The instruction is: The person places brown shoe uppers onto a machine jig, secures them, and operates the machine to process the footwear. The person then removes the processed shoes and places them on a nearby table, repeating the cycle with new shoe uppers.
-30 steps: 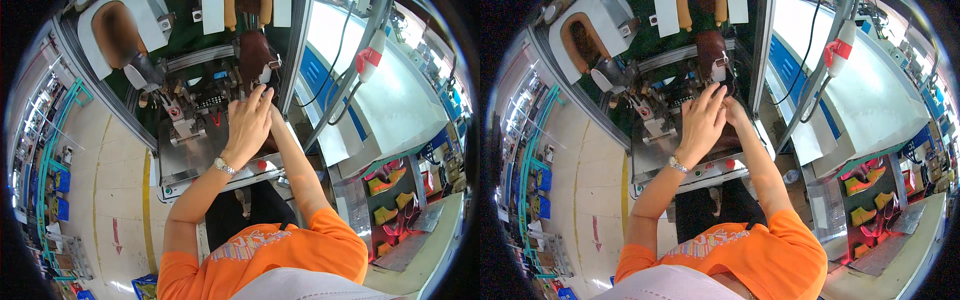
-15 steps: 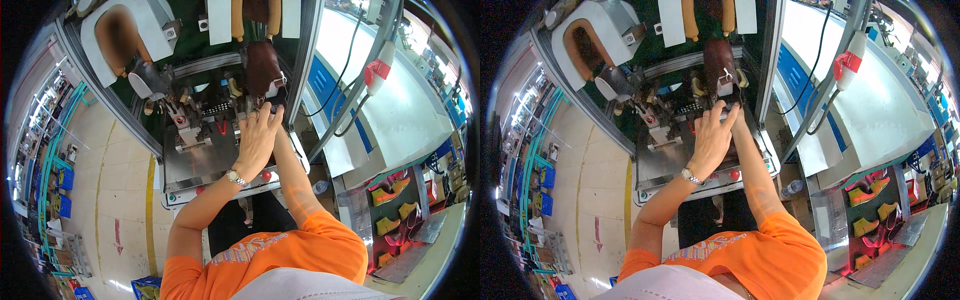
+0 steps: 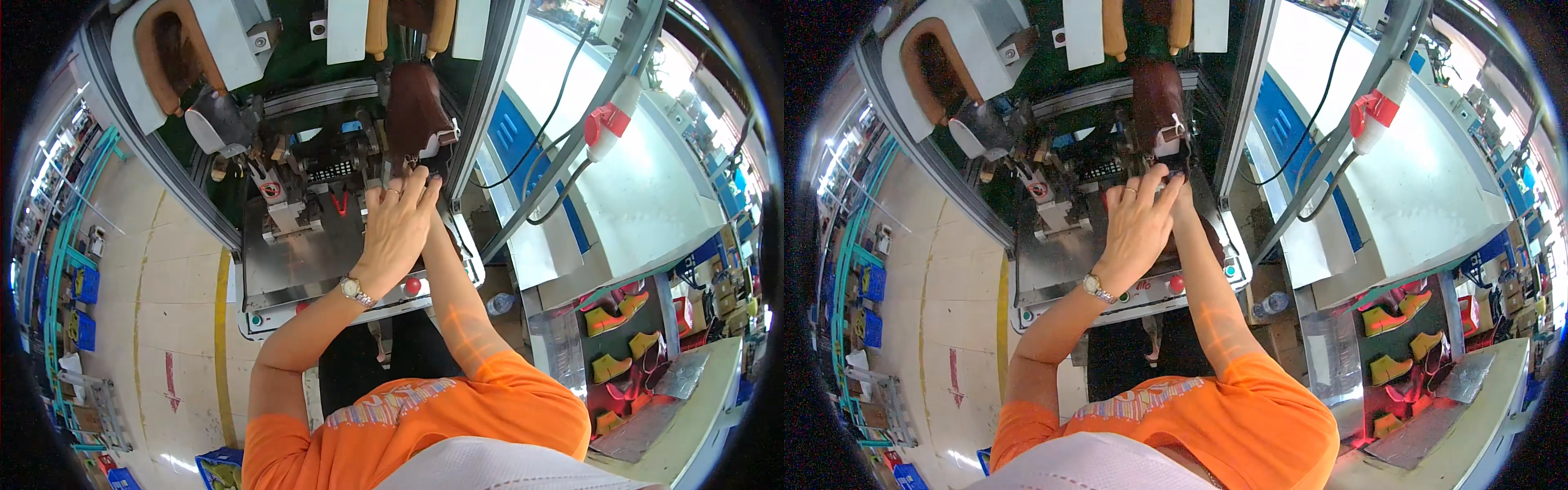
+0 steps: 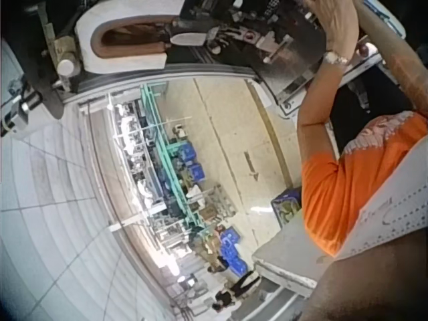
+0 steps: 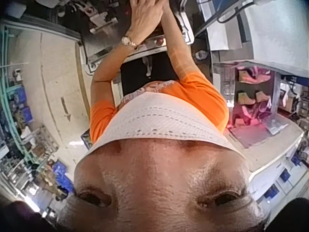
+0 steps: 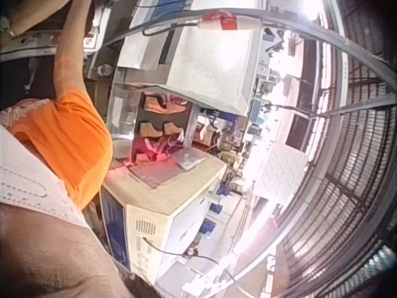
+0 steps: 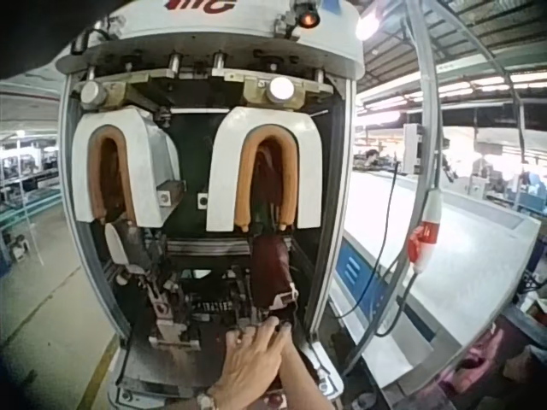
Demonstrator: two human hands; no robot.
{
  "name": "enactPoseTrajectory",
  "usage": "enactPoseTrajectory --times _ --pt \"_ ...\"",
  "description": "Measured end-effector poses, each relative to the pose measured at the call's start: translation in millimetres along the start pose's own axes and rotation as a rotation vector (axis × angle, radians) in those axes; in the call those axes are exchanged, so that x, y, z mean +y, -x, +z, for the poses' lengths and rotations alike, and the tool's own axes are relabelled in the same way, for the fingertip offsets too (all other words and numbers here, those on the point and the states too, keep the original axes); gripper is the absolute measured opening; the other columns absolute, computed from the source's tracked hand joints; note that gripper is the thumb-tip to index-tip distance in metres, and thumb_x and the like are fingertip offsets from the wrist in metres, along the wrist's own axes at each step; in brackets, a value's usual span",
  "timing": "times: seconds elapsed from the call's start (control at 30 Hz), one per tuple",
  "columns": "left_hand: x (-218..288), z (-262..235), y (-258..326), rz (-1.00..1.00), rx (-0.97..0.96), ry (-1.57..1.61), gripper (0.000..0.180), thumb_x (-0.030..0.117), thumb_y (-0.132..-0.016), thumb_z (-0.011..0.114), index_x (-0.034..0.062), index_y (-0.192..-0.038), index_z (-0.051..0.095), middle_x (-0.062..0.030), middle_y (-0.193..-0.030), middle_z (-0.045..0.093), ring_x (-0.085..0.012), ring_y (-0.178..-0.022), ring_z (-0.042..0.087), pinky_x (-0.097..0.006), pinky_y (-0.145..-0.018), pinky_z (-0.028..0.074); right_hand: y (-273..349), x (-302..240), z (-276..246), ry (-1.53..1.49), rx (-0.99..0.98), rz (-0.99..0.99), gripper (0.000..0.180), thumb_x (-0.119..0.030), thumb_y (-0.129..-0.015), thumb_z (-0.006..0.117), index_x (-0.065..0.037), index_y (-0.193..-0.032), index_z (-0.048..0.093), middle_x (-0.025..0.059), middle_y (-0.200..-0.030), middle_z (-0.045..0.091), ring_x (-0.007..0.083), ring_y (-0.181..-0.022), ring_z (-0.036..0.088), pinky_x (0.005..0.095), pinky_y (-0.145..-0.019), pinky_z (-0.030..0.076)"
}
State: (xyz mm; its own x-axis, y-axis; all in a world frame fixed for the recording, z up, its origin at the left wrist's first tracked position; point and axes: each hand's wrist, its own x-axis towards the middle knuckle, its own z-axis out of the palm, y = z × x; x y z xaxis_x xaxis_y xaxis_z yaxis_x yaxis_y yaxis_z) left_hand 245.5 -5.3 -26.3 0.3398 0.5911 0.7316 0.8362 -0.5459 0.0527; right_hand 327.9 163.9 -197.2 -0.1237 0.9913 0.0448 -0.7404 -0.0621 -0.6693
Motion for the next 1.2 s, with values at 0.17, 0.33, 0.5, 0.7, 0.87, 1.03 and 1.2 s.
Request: enactPoseTrajectory --times 0.17,0.33,0.5,0.7,0.87,1.03,1.2 --pt "14 0 -8 -0.231 0.135 0.777 0.033 0.014 -0.078 0.061 0.0048 -0.108 0.054 -0.0072 -0.091 0.056 -0.0161 -0.055 0.051 -0.028 -0.054 0.044 22 0 -4 0.017 0.016 -0.020 0.031 -0.017 -0.086 0.043 0.001 -0.111 0.046 0.0166 -0.103 0.055 0.0250 -0.091 0.057 0.0339 -0.076 0.049" --pt "27 4 -13 -0.214 0.159 0.250 0.037 0.022 -0.080 0.058 0.0048 -0.112 0.049 -0.0084 -0.107 0.051 -0.0249 -0.069 0.059 -0.034 -0.061 0.048 43 3 -5 0.032 0.024 -0.032 0.032 -0.017 -0.085 0.045 0.001 -0.111 0.046 0.0163 -0.102 0.055 0.0247 -0.091 0.057 0.0336 -0.076 0.048" --pt "18 12 -5 -0.207 0.127 0.346 0.035 0.023 -0.080 0.058 0.0045 -0.109 0.052 -0.0082 -0.093 0.056 -0.0223 -0.064 0.059 -0.030 -0.057 0.047 51 10 -1 0.036 0.034 -0.050 0.033 -0.017 -0.084 0.047 0.001 -0.111 0.046 0.0161 -0.101 0.056 0.0244 -0.091 0.057 0.0332 -0.076 0.048" --pt "29 -38 -53 -0.860 0.026 1.779 0.024 0.023 -0.083 0.058 -0.0005 -0.089 0.058 -0.0067 -0.071 0.060 -0.0094 -0.049 0.049 -0.021 -0.042 0.035 45 11 9 0.063 0.040 -0.076 0.034 -0.017 -0.083 0.049 0.001 -0.111 0.047 0.0158 -0.101 0.056 0.0241 -0.091 0.057 0.0328 -0.077 0.048" --pt "32 -22 -61 -0.827 0.335 1.873 0.021 0.019 -0.084 0.056 -0.0016 -0.080 0.058 -0.0009 -0.058 0.052 -0.0049 -0.042 0.039 -0.017 -0.040 0.027 40 10 13 0.082 0.048 -0.092 0.034 -0.017 -0.082 0.050 0.001 -0.111 0.047 0.0155 -0.100 0.056 0.0238 -0.091 0.057 0.0325 -0.077 0.047" --pt "30 -15 -56 -0.721 0.368 1.498 0.022 0.018 -0.086 0.054 -0.0003 -0.074 0.060 0.0001 -0.053 0.050 -0.0041 -0.043 0.040 -0.017 -0.039 0.027 34 11 15 0.088 0.055 -0.109 0.035 -0.017 -0.081 0.052 0.002 -0.110 0.047 0.0153 -0.099 0.057 0.0235 -0.091 0.057 0.0321 -0.077 0.047" --pt "34 -15 -54 -0.738 0.354 1.423 0.025 0.021 -0.087 0.054 0.0000 -0.075 0.060 -0.0005 -0.053 0.052 -0.0038 -0.043 0.043 -0.017 -0.040 0.033 34 14 19 0.089 0.052 -0.108 0.036 -0.017 -0.080 0.054 0.002 -0.110 0.047 0.0150 -0.099 0.057 0.0233 -0.091 0.057 0.0318 -0.077 0.046"
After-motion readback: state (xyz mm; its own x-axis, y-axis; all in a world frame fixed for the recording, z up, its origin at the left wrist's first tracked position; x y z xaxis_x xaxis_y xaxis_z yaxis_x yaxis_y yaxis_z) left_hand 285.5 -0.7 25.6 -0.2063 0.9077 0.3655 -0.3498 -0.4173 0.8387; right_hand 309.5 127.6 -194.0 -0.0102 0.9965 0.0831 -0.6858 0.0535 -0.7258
